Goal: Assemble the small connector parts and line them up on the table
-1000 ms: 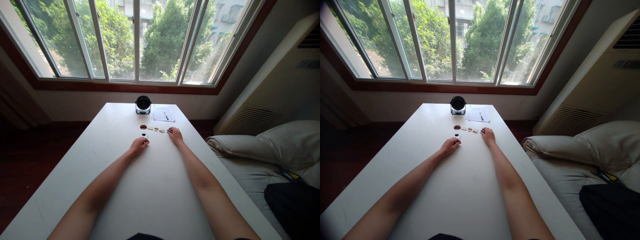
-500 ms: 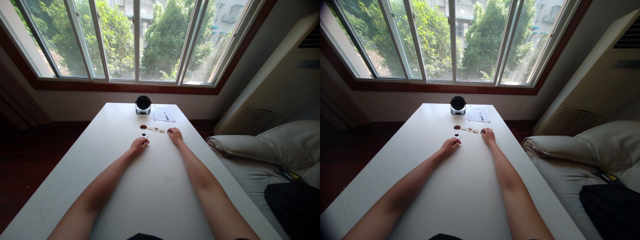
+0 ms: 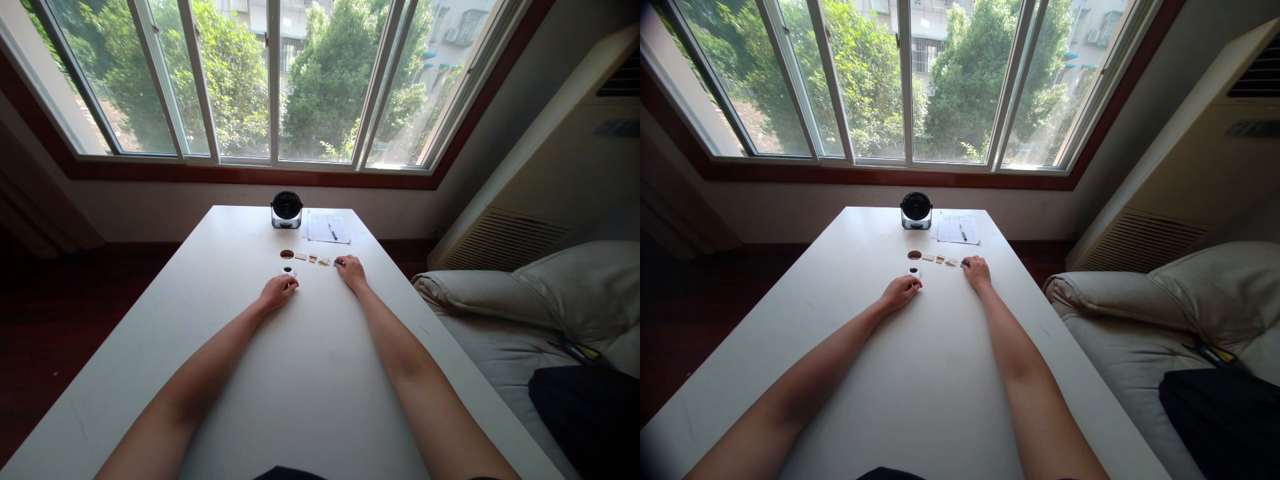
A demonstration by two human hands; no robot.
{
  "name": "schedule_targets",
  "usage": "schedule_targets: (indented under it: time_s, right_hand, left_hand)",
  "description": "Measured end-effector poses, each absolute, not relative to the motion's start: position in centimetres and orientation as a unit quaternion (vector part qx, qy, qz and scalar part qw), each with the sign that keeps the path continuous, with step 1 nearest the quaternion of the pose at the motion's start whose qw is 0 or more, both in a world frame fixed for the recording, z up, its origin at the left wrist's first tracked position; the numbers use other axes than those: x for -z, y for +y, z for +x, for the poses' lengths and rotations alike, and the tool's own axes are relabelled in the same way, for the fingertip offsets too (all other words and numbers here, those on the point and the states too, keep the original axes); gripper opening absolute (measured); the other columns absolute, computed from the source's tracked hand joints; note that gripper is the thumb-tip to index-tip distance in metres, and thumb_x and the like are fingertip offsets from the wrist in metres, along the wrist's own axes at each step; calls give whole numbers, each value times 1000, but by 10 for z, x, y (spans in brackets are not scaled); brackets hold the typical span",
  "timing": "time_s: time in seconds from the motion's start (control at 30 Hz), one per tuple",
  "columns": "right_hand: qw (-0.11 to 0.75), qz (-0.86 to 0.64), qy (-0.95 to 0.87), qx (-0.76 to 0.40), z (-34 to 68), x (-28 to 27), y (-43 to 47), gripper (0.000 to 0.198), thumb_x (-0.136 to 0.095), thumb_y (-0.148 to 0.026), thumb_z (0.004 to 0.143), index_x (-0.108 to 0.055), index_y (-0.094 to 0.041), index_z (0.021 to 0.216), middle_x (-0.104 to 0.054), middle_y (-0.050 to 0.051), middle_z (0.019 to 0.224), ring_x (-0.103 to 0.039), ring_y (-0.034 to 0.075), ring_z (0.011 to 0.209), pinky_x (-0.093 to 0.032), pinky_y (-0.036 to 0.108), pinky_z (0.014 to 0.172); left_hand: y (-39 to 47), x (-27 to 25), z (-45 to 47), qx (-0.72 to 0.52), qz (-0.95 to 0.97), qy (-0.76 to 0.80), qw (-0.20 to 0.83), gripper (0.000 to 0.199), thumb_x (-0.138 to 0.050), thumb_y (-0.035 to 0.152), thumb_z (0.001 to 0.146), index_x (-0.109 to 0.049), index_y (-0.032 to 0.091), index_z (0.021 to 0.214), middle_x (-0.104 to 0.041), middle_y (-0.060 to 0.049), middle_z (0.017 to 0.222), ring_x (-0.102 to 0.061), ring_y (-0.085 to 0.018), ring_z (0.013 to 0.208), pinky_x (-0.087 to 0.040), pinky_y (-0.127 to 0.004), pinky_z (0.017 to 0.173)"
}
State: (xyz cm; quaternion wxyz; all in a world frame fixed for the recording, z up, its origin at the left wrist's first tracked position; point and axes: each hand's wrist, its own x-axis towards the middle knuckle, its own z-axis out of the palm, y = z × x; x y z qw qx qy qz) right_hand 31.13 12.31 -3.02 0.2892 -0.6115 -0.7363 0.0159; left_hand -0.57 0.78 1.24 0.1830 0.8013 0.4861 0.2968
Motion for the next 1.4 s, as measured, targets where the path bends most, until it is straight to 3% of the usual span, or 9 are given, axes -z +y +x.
schedule_targets:
  time_s: [0.97, 1.1, 1.23, 1.4]
  right_hand:
    - [291, -612, -735, -27, 306, 24, 117, 32, -62, -23, 87, -66, -23, 119, -63, 8, 108, -51, 24, 105, -40, 35, 96]
    - [326, -611, -721, -21, 307, 24, 113, 31, -60, -24, 88, -66, -22, 118, -63, 8, 107, -52, 24, 103, -42, 35, 94]
    - [375, -616, -692, -22, 312, 24, 103, 29, -56, -27, 90, -65, -20, 117, -63, 9, 105, -54, 25, 99, -43, 37, 92]
    - [388, -600, -700, -10, 300, 13, 88, 24, -54, -25, 92, -68, -19, 111, -63, 11, 108, -53, 26, 103, -43, 39, 95]
  left_hand:
    - [6, -16, -5, -309, 787, 489, 213, 20, -54, 34, 88, -71, 24, 90, -70, -4, 94, -62, -19, 85, -46, -30, 77]
    - [13, -14, -9, -357, 735, 489, 304, 26, -53, 39, 87, -72, 22, 90, -71, -5, 91, -62, -19, 84, -47, -30, 77]
    - [21, -12, -11, -459, 592, 476, 462, 46, -38, 49, 92, -69, 17, 103, -71, -9, 96, -63, -18, 83, -51, -29, 75]
    - [18, -7, 0, -496, 536, 470, 495, 53, -30, 52, 92, -67, 17, 106, -71, -11, 104, -65, -18, 89, -53, -30, 77]
